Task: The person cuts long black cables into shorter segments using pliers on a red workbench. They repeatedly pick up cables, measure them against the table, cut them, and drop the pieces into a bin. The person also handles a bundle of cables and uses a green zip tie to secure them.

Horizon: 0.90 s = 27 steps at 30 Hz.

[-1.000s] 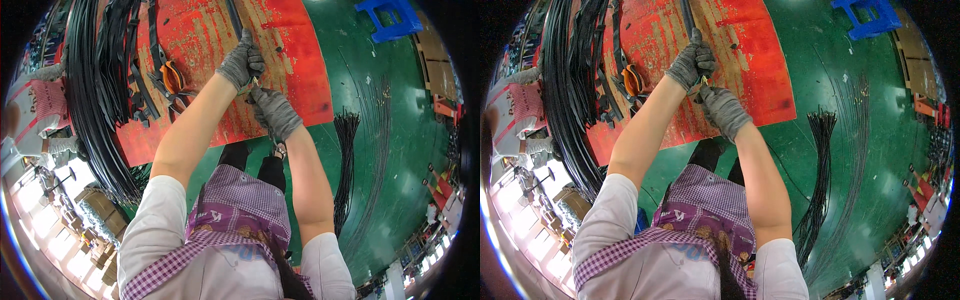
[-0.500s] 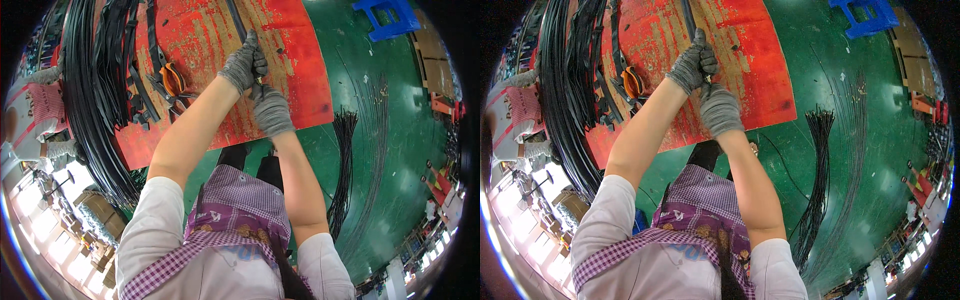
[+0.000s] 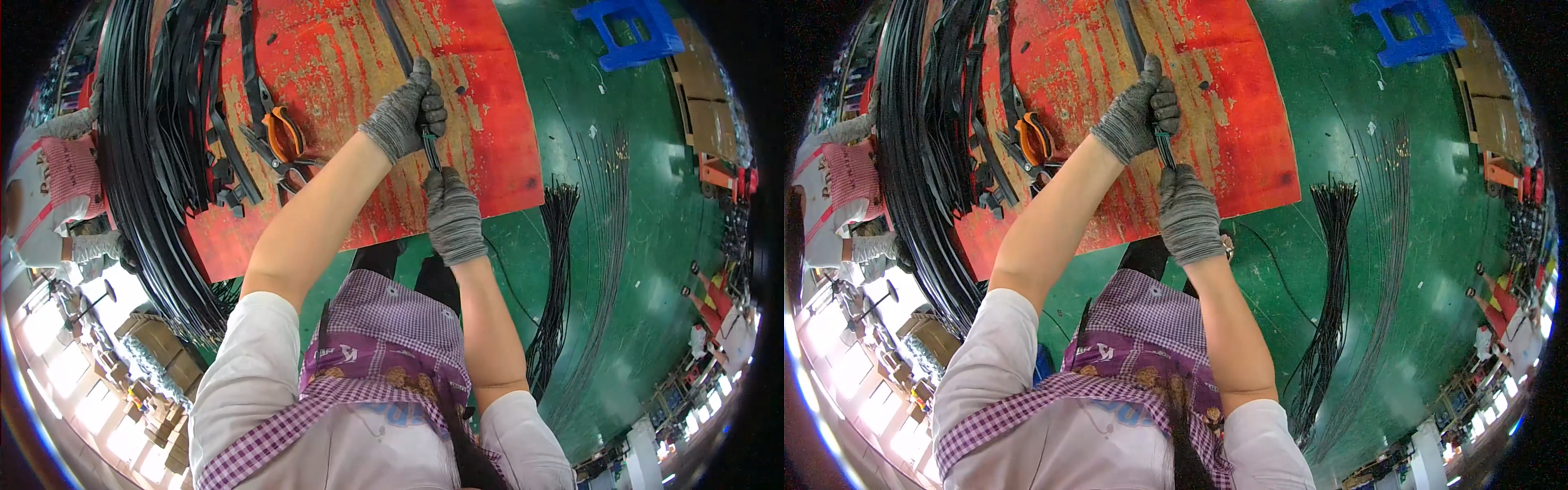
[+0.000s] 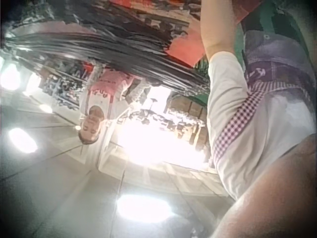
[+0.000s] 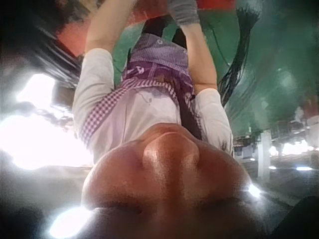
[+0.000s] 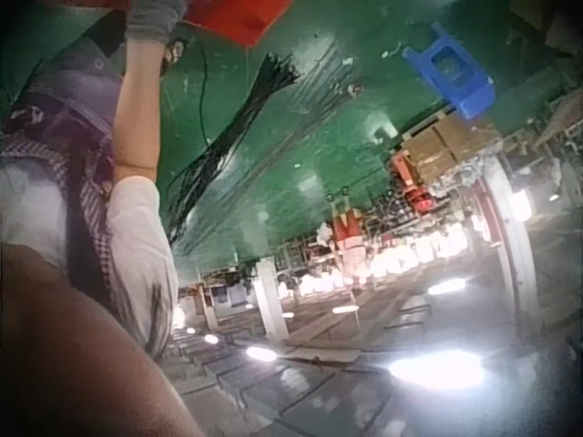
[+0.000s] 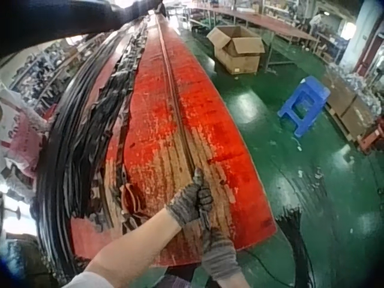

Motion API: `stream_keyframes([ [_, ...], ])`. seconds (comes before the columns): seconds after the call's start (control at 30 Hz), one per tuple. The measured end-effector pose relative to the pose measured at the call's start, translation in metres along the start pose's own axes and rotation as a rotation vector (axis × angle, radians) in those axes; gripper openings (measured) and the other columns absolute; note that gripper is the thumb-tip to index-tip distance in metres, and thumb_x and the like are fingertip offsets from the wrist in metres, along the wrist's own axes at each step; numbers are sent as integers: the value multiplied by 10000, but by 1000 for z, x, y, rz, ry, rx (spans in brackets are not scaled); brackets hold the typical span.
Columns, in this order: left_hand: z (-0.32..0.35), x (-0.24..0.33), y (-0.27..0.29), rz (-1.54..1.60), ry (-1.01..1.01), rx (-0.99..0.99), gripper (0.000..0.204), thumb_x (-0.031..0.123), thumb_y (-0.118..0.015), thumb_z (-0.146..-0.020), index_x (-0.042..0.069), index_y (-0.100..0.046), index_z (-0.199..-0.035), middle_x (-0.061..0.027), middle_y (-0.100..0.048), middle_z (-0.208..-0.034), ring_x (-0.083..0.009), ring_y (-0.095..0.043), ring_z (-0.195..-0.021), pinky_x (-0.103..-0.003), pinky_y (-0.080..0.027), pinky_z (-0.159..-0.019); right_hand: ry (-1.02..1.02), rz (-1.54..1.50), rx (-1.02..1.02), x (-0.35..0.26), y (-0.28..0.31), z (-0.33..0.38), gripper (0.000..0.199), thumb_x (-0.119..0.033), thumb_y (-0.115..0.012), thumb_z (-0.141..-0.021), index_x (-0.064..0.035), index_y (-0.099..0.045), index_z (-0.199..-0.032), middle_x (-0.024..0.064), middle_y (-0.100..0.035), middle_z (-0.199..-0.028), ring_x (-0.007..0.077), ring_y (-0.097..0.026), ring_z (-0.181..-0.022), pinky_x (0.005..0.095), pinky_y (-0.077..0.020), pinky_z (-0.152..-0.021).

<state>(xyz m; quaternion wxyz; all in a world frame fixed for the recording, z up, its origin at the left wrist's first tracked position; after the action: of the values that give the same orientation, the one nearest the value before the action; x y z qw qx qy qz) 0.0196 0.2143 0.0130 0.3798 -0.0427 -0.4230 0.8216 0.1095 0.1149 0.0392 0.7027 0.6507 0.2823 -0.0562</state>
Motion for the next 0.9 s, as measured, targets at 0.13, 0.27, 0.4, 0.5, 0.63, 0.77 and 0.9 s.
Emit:
stream_keyframes([
  [0.13,5,5,-2,-85,-29,275,371,458,-510,-717,130,-403,-580,17,-397,-466,-123,-400,-413,-252,-381,-393,-349,82,-142,-4,4,-1,195,-198,-406,-795,-15,-446,-851,134,-532,-598,278,-547,-541,365,-430,-444],
  [0.27,9,10,-11,-176,-87,424,348,427,-512,-734,113,-422,-611,-4,-443,-502,-147,-451,-448,-304,-427,-442,-385,62,-109,-7,8,-6,190,-205,-415,-791,-23,-470,-797,139,-529,-571,275,-554,-547,370,-424,-428],
  [0.4,11,21,-11,-212,-193,347,347,421,-516,-734,106,-424,-622,-3,-454,-510,-149,-461,-460,-321,-433,-457,-417,-595,16,6,-5,-11,206,-248,-438,-791,-69,-494,-709,40,-482,-505,164,-475,-408,288,-360,-349],
  [0.5,8,30,-9,400,-33,-624,304,357,-515,-759,68,-448,-693,-39,-486,-563,-172,-521,-539,-339,-474,-517,-822,-1646,-433,-10,16,-24,215,-267,-440,-796,-87,-497,-693,-7,-443,-482,120,-413,-367,253,-326,-343],
  [0.63,14,48,-12,-118,-253,-71,247,303,-499,-781,88,-445,-673,-5,-470,-573,-130,-469,-521,-291,-435,-499,-575,-1097,-233,-11,0,-57,214,-253,-414,-810,-61,-495,-760,35,-463,-496,181,-468,-445,301,-382,-428],
  [0.77,15,93,-18,-147,-365,74,203,254,-477,-801,67,-454,-727,-10,-443,-583,-117,-435,-505,-263,-424,-489,-227,-591,-26,-32,-4,-71,234,-237,-386,-822,-31,-497,-816,107,-500,-548,270,-516,-585,361,-416,-558],
  [0.9,-13,119,12,96,-285,-92,189,250,-459,-811,85,-433,-722,4,-402,-532,-101,-369,-416,-226,-349,-359,-222,-581,3,-39,-7,-71,305,-277,-392,-820,-2,-515,-781,126,-548,-626,261,-539,-607,341,-422,-573],
])
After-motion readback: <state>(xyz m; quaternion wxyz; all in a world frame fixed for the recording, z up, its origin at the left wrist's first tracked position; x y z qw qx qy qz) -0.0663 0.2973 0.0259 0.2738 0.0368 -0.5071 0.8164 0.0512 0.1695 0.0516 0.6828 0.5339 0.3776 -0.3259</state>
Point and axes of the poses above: each hand's wrist, its own z-axis away from the middle knuckle, its own y-axis out of the back of the hand, x = y × z, the point moved 3 cm from there along -z, towards the middle knuckle
